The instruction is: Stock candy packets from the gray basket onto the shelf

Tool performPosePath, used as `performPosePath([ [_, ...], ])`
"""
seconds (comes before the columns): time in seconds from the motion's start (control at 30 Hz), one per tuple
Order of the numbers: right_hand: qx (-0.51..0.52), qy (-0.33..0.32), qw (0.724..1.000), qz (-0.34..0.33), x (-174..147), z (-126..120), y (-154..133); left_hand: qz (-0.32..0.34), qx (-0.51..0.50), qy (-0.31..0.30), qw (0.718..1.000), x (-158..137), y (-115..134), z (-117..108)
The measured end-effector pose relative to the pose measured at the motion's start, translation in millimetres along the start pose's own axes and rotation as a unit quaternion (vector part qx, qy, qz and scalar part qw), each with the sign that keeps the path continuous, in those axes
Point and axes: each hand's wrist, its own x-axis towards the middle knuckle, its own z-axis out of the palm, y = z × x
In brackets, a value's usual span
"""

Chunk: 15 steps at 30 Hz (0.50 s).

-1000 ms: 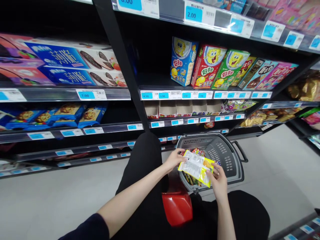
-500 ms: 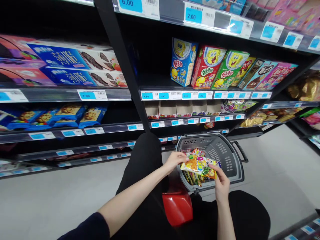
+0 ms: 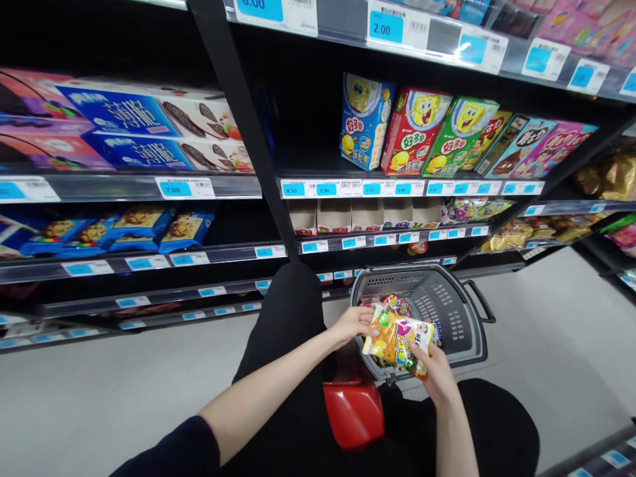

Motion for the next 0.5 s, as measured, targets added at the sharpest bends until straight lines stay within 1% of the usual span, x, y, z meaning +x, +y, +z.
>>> performPosePath([
  [0.03, -0.056, -0.02, 0.998, -0.005, 0.6, -3.0, 1.5, 0.002, 0.054, -0.001, 0.999, -0.3, -1.0, -0.1],
  [0.07, -0.132, -0.013, 0.991, -0.025, 1.5, -5.3, 2.7, 0.005, 0.12, 0.003, 0.993, -1.0, -1.6, -0.4],
  [0.1, -0.227, 0.01, 0.973, -0.05, 3.2, -6.9, 3.8, 0.007, 0.195, 0.012, 0.981, -1.9, -1.9, -0.9],
  [0.13, -0.333, 0.034, 0.94, -0.072, 5.7, -7.6, 5.1, 0.004, 0.274, 0.02, 0.962, -3.2, -1.7, -1.7],
  [0.17, -0.442, 0.051, 0.891, -0.086, 9.1, -7.5, 7.1, -0.001, 0.35, 0.027, 0.936, -4.5, -1.1, -2.7],
  [0.2, -0.538, 0.06, 0.836, -0.092, 13.2, -6.3, 10.2, -0.008, 0.415, 0.032, 0.909, -6.0, -0.3, -4.0],
  [0.23, -0.61, 0.061, 0.785, -0.093, 18.0, -4.1, 14.6, -0.014, 0.466, 0.036, 0.884, -7.4, 0.6, -5.4],
  [0.27, -0.657, 0.057, 0.746, -0.09, 23.0, -0.8, 20.4, -0.02, 0.502, 0.039, 0.864, -8.8, 1.4, -6.8],
  [0.3, -0.685, 0.055, 0.722, -0.086, 27.9, 3.4, 27.6, -0.025, 0.527, 0.038, 0.849, -10.0, 2.0, -8.1],
  [0.33, -0.697, 0.06, 0.71, -0.079, 32.1, 8.4, 35.8, -0.026, 0.542, 0.034, 0.839, -11.3, 2.0, -9.1],
  [0.37, -0.699, 0.068, 0.708, -0.072, 35.4, 13.9, 44.4, -0.025, 0.551, 0.025, 0.833, -12.5, 1.5, -9.8],
  [0.43, -0.699, 0.086, 0.708, -0.064, 38.9, 25.8, 61.0, -0.024, 0.563, -0.004, 0.826, -15.3, -1.5, -11.2],
  [0.5, -0.689, 0.095, 0.716, -0.059, 39.2, 36.9, 74.6, -0.024, 0.559, -0.033, 0.828, -18.5, -6.3, -14.5],
])
